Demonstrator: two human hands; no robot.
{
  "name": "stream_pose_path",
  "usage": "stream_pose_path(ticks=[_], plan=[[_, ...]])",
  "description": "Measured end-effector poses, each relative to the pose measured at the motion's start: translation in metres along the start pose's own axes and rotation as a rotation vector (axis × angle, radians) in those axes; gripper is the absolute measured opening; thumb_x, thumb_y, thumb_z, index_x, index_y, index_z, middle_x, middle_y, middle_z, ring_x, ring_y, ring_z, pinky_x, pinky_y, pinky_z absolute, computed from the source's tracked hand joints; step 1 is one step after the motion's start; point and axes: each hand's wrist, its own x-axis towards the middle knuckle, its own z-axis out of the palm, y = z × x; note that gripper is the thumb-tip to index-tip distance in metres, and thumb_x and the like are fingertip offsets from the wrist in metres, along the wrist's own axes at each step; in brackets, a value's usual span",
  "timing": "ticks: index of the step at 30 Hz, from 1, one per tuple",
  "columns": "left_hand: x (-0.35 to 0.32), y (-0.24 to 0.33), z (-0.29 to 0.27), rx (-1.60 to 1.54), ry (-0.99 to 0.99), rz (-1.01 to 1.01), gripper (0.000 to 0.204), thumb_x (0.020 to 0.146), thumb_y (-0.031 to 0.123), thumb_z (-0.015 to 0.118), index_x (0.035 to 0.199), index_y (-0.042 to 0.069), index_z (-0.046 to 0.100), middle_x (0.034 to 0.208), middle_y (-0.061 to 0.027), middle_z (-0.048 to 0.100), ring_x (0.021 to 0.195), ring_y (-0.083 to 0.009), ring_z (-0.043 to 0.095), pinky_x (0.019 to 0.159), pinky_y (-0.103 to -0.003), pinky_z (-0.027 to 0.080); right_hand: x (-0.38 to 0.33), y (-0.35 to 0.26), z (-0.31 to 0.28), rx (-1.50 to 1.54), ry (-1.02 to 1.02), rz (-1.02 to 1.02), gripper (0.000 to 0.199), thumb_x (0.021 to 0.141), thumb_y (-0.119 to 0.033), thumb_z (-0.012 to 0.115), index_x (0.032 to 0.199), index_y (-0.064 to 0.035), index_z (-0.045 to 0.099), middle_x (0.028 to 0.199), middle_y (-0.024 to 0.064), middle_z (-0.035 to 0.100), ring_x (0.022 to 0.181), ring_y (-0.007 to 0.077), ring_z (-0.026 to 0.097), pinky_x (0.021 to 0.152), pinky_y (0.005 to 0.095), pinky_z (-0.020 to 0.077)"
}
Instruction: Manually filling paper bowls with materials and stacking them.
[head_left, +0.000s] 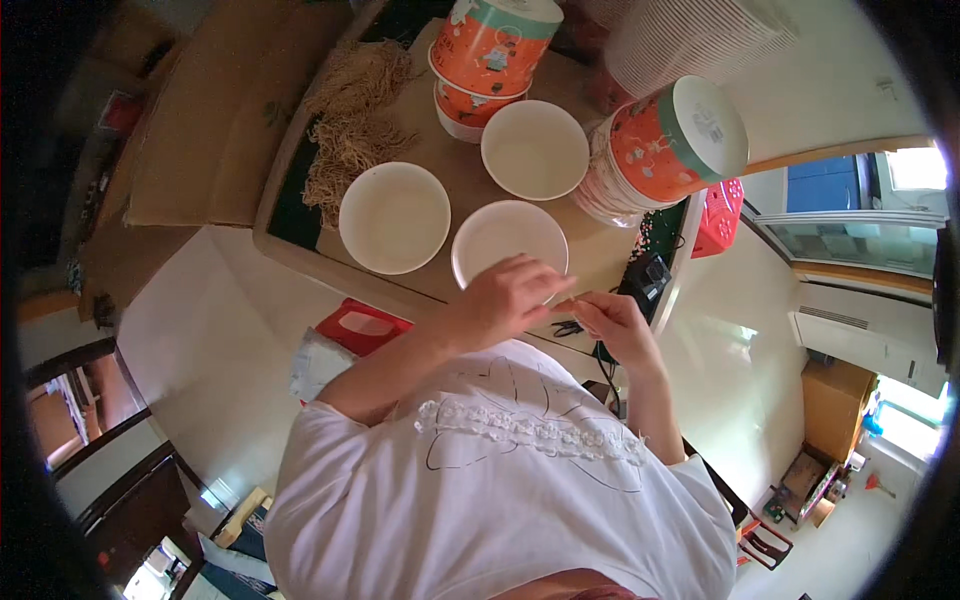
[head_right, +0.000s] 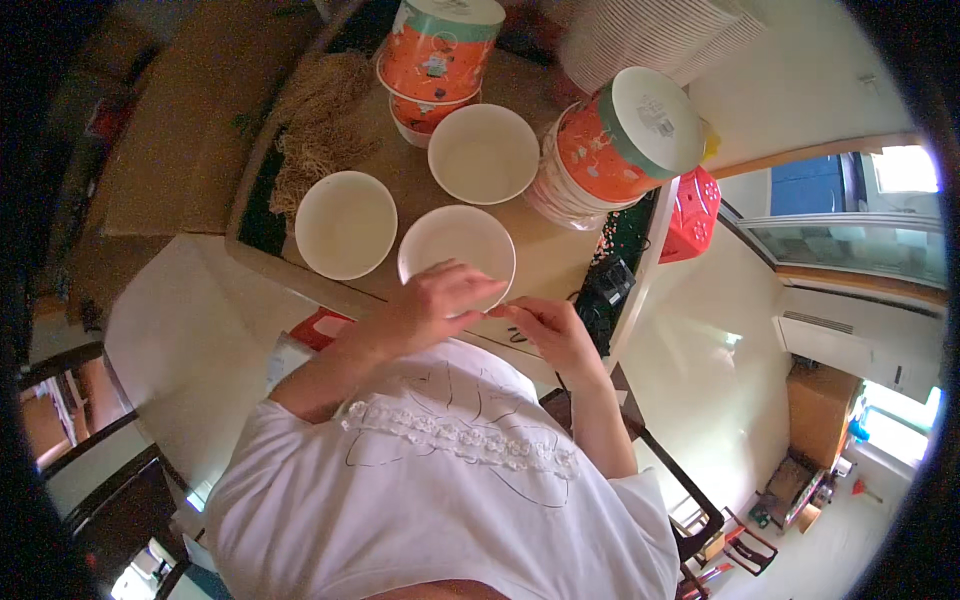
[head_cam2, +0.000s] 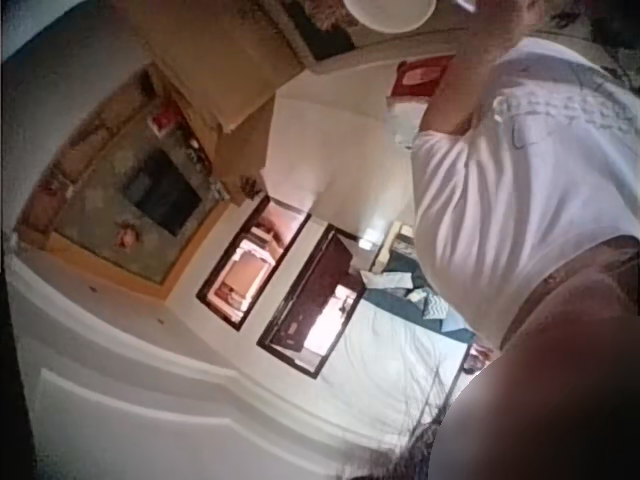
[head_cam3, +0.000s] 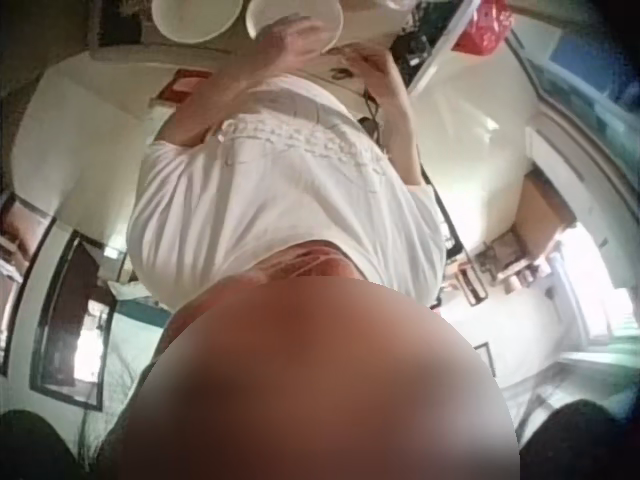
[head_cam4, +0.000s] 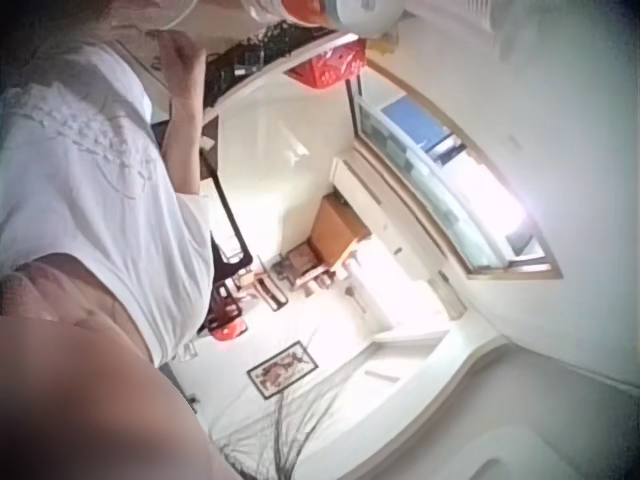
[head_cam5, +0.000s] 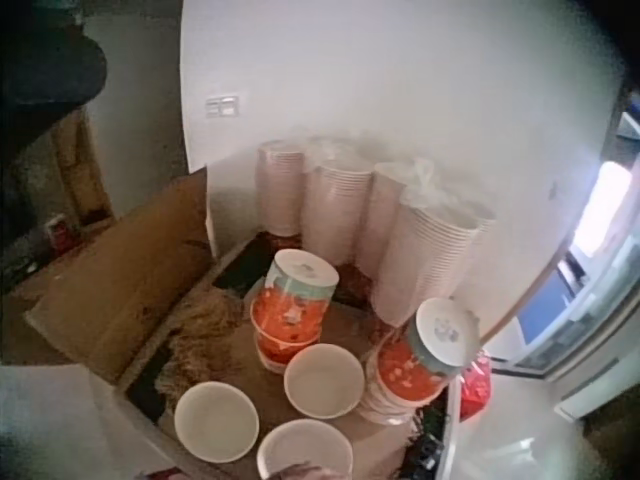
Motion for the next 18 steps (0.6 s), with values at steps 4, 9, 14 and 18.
stream_pose_path(ticks=[4,9,14,18], plan=[[0.007,-0.001,0.013,-0.012,-0.015,0.092,0.025,0.074,0.012,0.068,0.097,0.004,0.062,0.085,-0.0066,0.059,0.084,-0.0244,0.057,0.073,-0.035,0.049,0.006,0.005,0.007,-0.053,0.038,-0.109,0.021,0.092,-0.014,0.055,0.1,0.0029,0.065,0.079,0.0023,0.062,0.073,0.0068,0.049,0.065,0.0226,0.0427],[0.0,-0.01,0.01,-0.062,-0.039,0.058,0.014,0.076,0.01,0.067,0.086,0.003,0.064,0.075,-0.0073,0.059,0.075,-0.0231,0.059,0.067,-0.033,0.049,0.006,0.012,0.012,-0.185,0.099,-0.186,0.014,0.088,-0.011,0.059,0.095,-0.0006,0.066,0.069,0.0017,0.056,0.065,0.0054,0.045,0.058,0.0219,0.0398],[-0.008,-0.018,0.023,-0.673,-0.089,-0.575,0.006,0.084,0.007,0.062,0.083,0.001,0.062,0.071,-0.0025,0.06,0.067,-0.0115,0.057,0.064,-0.026,0.048,0.006,0.014,0.022,-0.202,0.339,-0.137,0.008,0.082,-0.009,0.066,0.085,-0.002,0.066,0.057,-0.0041,0.042,0.054,0.003,0.035,0.048,0.0211,0.0301],[-0.015,-0.024,0.037,-0.775,-0.052,-0.583,0.009,0.086,0.008,0.06,0.081,0.001,0.062,0.071,0.0011,0.06,0.066,-0.0045,0.053,0.061,-0.022,0.045,0.008,0.017,0.026,-0.196,0.378,-0.158,0.006,0.08,-0.007,0.068,0.083,-0.0031,0.067,0.054,-0.0073,0.037,0.051,0.0021,0.03,0.045,0.0204,0.0241]])
